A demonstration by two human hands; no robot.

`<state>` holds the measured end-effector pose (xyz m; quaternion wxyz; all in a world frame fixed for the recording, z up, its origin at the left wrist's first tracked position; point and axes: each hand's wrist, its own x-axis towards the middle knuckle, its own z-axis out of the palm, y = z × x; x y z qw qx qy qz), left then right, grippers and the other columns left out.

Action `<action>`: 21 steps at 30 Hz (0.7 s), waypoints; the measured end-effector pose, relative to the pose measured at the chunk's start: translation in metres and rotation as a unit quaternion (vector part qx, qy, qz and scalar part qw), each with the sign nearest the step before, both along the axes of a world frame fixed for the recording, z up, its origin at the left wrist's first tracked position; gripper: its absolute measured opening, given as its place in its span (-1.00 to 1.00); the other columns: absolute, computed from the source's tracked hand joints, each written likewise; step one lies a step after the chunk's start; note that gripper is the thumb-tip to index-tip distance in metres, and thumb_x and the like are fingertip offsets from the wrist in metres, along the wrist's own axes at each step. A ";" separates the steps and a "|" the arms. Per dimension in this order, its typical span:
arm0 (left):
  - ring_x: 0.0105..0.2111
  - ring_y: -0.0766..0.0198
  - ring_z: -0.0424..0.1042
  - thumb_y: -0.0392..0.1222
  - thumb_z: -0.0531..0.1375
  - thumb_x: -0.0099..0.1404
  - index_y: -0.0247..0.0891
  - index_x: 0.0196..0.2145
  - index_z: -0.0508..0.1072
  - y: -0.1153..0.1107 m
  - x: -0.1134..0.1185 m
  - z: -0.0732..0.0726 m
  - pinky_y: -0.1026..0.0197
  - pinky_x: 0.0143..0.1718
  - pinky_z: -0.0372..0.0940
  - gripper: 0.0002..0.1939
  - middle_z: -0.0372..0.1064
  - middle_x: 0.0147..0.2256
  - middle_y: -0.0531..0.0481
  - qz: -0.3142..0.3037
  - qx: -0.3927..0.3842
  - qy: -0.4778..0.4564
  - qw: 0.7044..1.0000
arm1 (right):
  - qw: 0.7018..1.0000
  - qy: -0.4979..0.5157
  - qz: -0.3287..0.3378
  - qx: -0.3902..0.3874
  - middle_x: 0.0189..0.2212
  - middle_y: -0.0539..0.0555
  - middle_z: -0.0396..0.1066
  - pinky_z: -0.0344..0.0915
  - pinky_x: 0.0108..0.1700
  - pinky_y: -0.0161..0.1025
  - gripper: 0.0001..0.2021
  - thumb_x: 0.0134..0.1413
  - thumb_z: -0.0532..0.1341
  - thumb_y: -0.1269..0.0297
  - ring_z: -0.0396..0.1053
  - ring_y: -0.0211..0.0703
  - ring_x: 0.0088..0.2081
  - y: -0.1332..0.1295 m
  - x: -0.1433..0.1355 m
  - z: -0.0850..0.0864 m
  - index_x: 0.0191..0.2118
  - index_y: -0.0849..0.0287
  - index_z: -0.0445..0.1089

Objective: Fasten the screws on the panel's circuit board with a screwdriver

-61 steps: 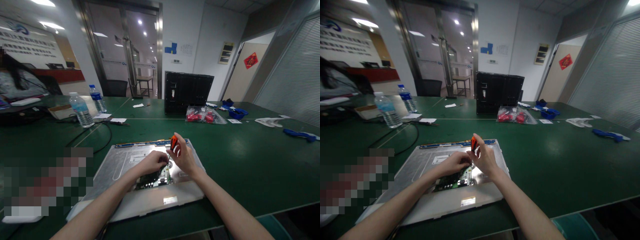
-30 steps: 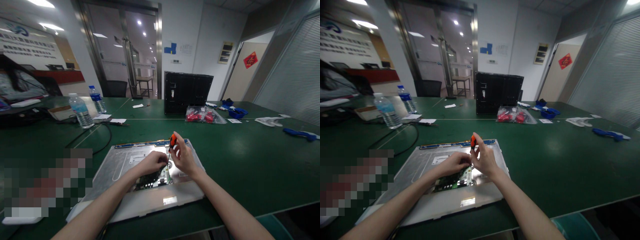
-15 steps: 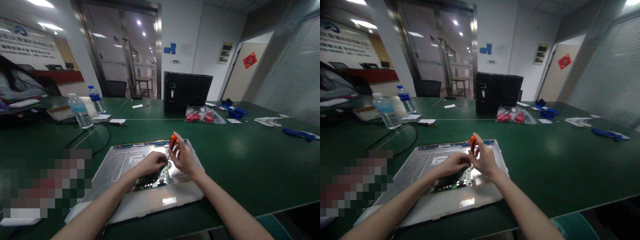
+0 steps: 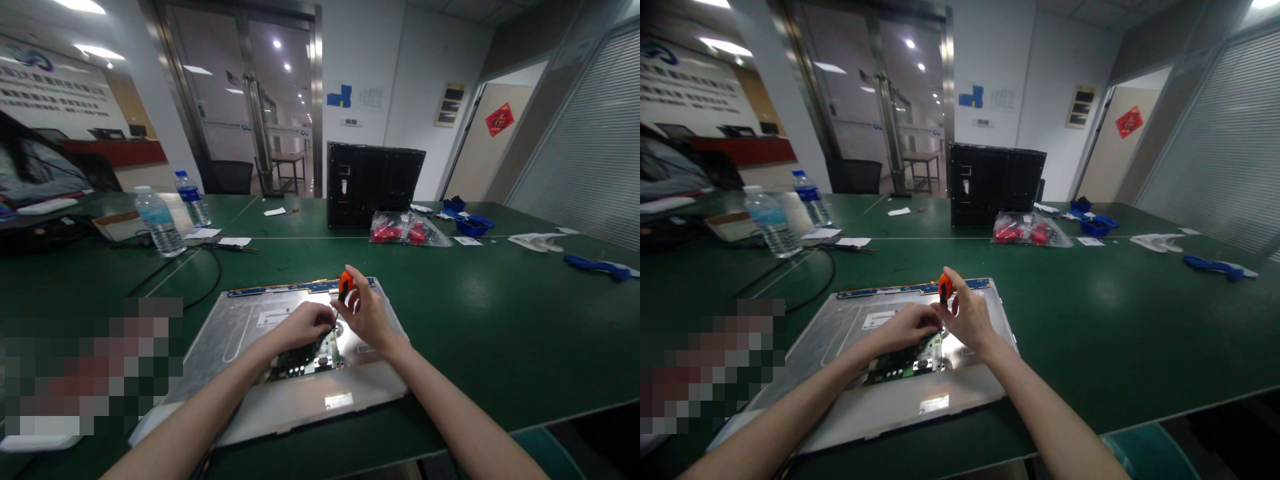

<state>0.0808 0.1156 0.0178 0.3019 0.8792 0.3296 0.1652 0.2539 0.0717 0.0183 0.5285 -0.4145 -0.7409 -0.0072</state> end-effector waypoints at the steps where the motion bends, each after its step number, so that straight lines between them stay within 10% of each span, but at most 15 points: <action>1: -0.47 0.29 0.36 -0.40 0.12 0.09 -0.32 -0.45 0.50 0.000 0.000 -0.001 0.32 -0.38 0.20 -0.85 0.43 -0.50 0.04 0.000 0.000 0.000 1.000 | 1.000 0.001 0.002 -0.003 -0.45 -0.07 0.36 0.16 -0.57 -0.40 -0.28 0.12 0.24 0.31 0.27 -0.33 -0.61 0.000 0.000 0.000 0.31 0.03 -0.13; 21: -0.50 0.30 0.35 -0.39 0.12 0.10 -0.33 -0.46 0.49 -0.001 0.001 0.001 0.31 -0.40 0.19 -0.85 0.42 -0.51 0.04 0.000 -0.001 0.002 1.000 | 1.000 -0.012 -0.017 -0.016 -0.52 -0.11 0.32 0.18 -0.56 -0.38 -0.28 0.14 0.23 0.30 0.27 -0.31 -0.62 0.000 0.001 -0.001 0.32 0.05 -0.15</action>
